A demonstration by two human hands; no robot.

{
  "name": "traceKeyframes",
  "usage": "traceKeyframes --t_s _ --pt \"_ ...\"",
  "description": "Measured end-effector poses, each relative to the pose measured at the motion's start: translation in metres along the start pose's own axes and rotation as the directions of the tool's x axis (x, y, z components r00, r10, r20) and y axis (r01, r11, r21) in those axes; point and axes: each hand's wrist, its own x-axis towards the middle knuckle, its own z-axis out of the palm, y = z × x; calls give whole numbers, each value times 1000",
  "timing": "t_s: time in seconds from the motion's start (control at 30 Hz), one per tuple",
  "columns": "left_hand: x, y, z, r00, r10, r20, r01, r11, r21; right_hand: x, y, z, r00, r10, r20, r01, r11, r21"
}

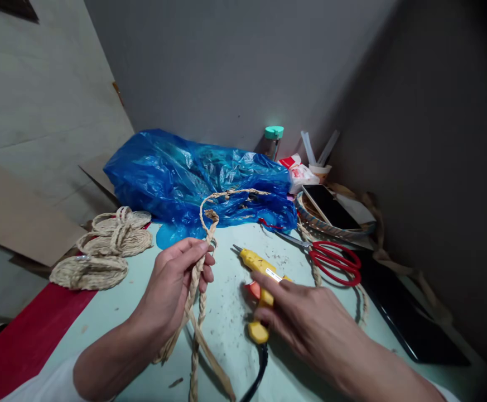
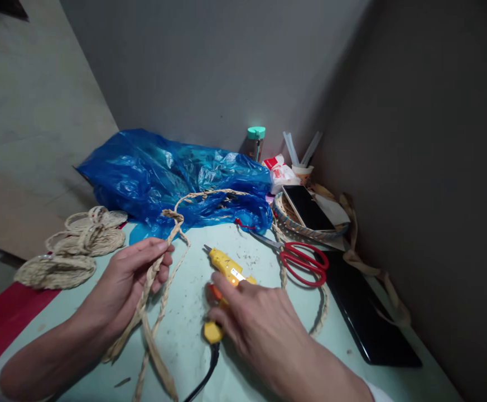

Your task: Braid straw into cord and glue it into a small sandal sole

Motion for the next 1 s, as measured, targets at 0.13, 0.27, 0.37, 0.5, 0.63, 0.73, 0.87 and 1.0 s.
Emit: traceKeyframes --t_s 0.13,0.27,0.37,0.5,0.63,0.73,0.87,1.0 --pt "1 -1 -2 1000 14 9 -14 1000 2 3 -11 3 994 21 111 -33 994 108" --pt "3 -3 -4 998 58 27 -59 998 25 2 -9 -4 989 84 124 -125 918 377" --pt "5 -5 -5 993 117 27 -118 991 68 2 -8 -3 989 92 118 -136 882 452" --pt "5 -6 -6 982 187 11 -187 976 114 2 -9 1 985 67 159 -136 867 480" --pt "6 -5 -4 980 199 13 -199 972 123 1 -7 -4 978 114 176 -193 823 535" --pt "6 -4 -4 983 182 4 -182 978 101 0 -3 -9 979 164 121 -203 728 655" --pt "8 -4 -4 984 178 -9 -177 982 70 0 -2 -8 968 249 23 -149 503 852" --pt "9 -7 -6 984 175 -14 -175 983 48 -2 -9 -6 918 394 -46 -77 292 953"
